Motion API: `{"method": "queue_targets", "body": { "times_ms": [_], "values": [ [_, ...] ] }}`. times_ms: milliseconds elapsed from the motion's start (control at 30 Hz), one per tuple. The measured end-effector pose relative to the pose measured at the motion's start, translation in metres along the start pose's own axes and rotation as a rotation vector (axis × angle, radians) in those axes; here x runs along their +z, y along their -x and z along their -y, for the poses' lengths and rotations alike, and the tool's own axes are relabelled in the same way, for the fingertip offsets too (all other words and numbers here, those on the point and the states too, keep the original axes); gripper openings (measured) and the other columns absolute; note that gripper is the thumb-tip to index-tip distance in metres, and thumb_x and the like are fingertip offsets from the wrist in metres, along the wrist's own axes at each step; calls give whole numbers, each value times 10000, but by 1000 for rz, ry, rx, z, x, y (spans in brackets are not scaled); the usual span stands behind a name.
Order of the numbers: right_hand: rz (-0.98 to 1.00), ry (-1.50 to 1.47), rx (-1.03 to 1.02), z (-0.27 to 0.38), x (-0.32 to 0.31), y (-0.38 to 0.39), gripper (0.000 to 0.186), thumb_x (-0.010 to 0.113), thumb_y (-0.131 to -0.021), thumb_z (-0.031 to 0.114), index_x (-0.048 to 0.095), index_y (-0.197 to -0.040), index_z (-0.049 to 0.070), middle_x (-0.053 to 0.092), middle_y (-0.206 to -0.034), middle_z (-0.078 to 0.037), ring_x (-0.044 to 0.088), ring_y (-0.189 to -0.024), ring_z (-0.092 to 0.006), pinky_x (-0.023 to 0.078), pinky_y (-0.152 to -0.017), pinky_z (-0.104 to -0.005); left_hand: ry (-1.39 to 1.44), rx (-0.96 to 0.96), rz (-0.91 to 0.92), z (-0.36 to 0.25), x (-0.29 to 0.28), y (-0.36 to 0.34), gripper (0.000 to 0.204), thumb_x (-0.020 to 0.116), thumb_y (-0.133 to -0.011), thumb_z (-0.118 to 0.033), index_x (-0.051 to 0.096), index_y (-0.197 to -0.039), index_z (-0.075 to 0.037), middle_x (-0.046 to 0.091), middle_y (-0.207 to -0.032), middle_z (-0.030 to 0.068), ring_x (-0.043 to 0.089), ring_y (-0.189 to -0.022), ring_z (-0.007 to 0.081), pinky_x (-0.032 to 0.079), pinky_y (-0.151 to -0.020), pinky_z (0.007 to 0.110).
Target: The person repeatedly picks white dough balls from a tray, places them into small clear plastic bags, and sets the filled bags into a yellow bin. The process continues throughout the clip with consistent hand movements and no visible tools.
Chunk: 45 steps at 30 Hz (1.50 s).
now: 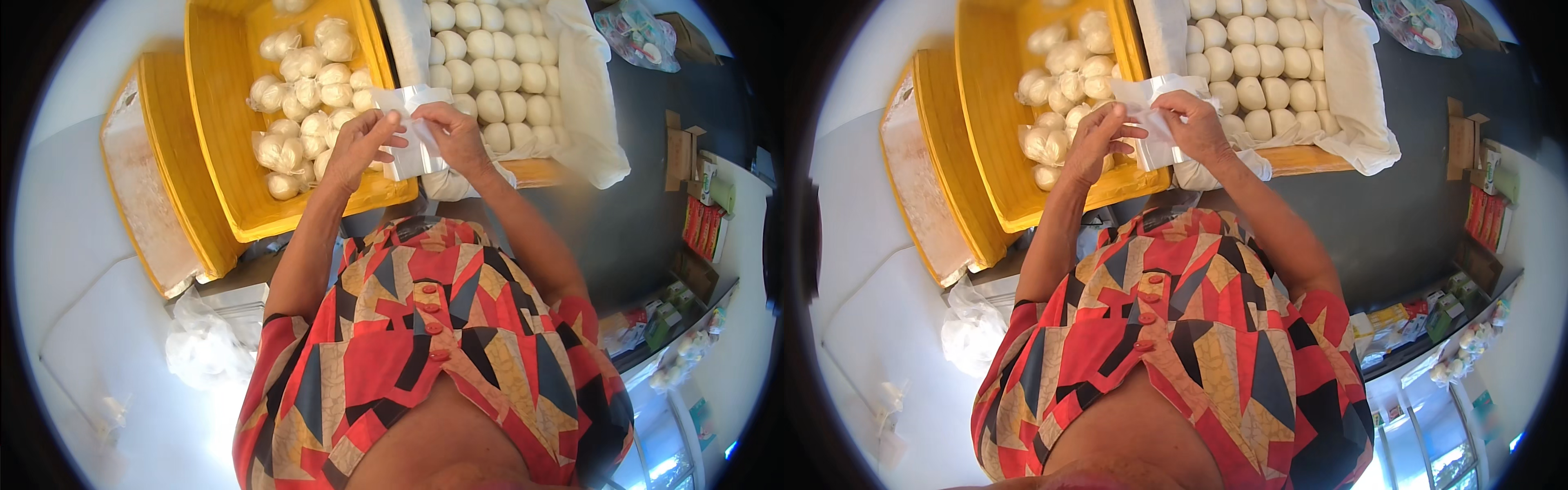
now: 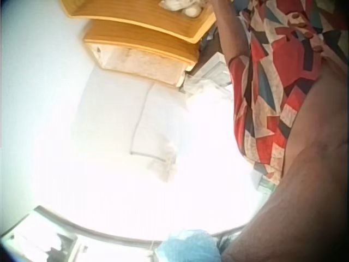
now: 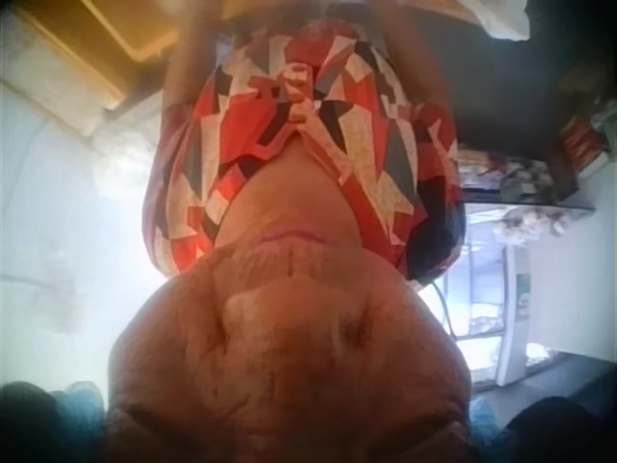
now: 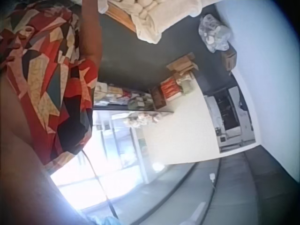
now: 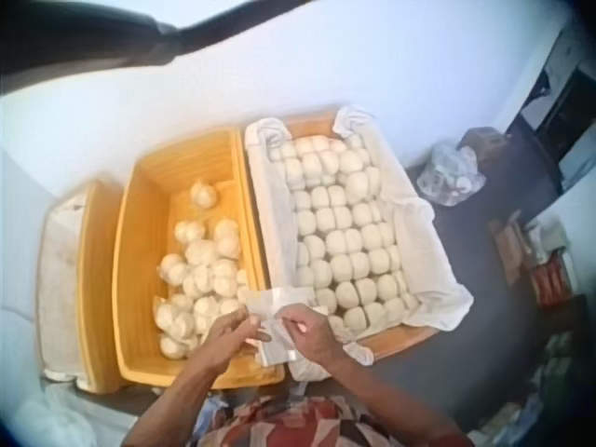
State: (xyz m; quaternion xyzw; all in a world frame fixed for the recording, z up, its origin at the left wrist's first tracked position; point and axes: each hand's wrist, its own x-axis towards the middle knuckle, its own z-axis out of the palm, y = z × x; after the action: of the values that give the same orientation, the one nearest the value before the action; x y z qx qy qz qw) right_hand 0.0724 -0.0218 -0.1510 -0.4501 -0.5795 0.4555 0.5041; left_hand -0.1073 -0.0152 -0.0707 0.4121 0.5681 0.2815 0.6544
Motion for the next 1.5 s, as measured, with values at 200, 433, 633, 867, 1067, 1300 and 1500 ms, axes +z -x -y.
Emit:
{"method": "queue_targets", "body": {
  "times_ms": [200, 433, 633, 867, 1067, 1300, 1500],
  "values": [
    [-23, 298, -264, 39, 2, 15, 412, 713, -766, 157, 573, -1113, -17, 618, -984, -161, 577, -940, -308, 479, -820, -381, 179, 75, -141, 24, -14, -23, 107, 645, -847, -101, 618, -888, -6, 648, -800, 47, 617, -693, 124, 504, -643, 245],
    [-115, 358, -279, 35, 4, 16, 274, 723, -658, 43, 647, -921, 24, 617, -811, -106, 596, -719, -245, 492, -634, -321, 557, 20, 91, -3, -11, -7, 159, 624, -839, -55, 613, -979, 19, 663, -874, 81, 644, -830, 155, 537, -732, 296],
    [-18, 54, 81, 34, 5, 10, 117, 719, -753, 14, 611, -797, 5, 581, -705, -2, 505, -643, -45, 419, -559, -232, -40, 237, 76, 26, -8, -2, 230, 650, -805, -7, 633, -1035, -10, 664, -916, 39, 615, -832, 127, 496, -804, 273],
    [-145, -103, 313, 25, -54, -3, 103, 734, -795, 91, 644, -824, 48, 602, -743, 33, 548, -662, -58, 455, -593, -226, 42, 217, -111, 51, -38, -7, 231, 654, -781, 15, 637, -1012, 12, 653, -948, 36, 591, -875, 122, 463, -818, 263],
    [-435, -794, 362, 2, -80, -5, 245, 682, -815, 19, 623, -1051, -11, 662, -954, -65, 638, -852, -139, 513, -745, -263, -638, 707, -650, 68, -49, -19, 414, 610, -749, 10, 534, -1155, -15, 510, -1225, 196, 485, -1166, 300, 384, -968, 378],
    [-700, -991, 267, 39, -142, -23, 210, 604, -879, 48, 614, -1086, 17, 631, -979, -69, 607, -888, -190, 501, -760, -351, -1436, 976, 1, 93, 40, -77, 394, 644, -773, -222, 603, -1157, -145, 470, -1346, 121, 357, -1313, 331, 294, -1029, 545],
    [-550, 124, 139, 99, -168, -23, 121, 634, -874, 108, 675, -964, 38, 663, -850, -10, 606, -725, -150, 499, -680, -284, -660, 507, 165, 69, 51, -69, 459, 644, -854, -341, 580, -1218, -68, 472, -1337, 177, 359, -1320, 329, 307, -1028, 512]
  ]
}}
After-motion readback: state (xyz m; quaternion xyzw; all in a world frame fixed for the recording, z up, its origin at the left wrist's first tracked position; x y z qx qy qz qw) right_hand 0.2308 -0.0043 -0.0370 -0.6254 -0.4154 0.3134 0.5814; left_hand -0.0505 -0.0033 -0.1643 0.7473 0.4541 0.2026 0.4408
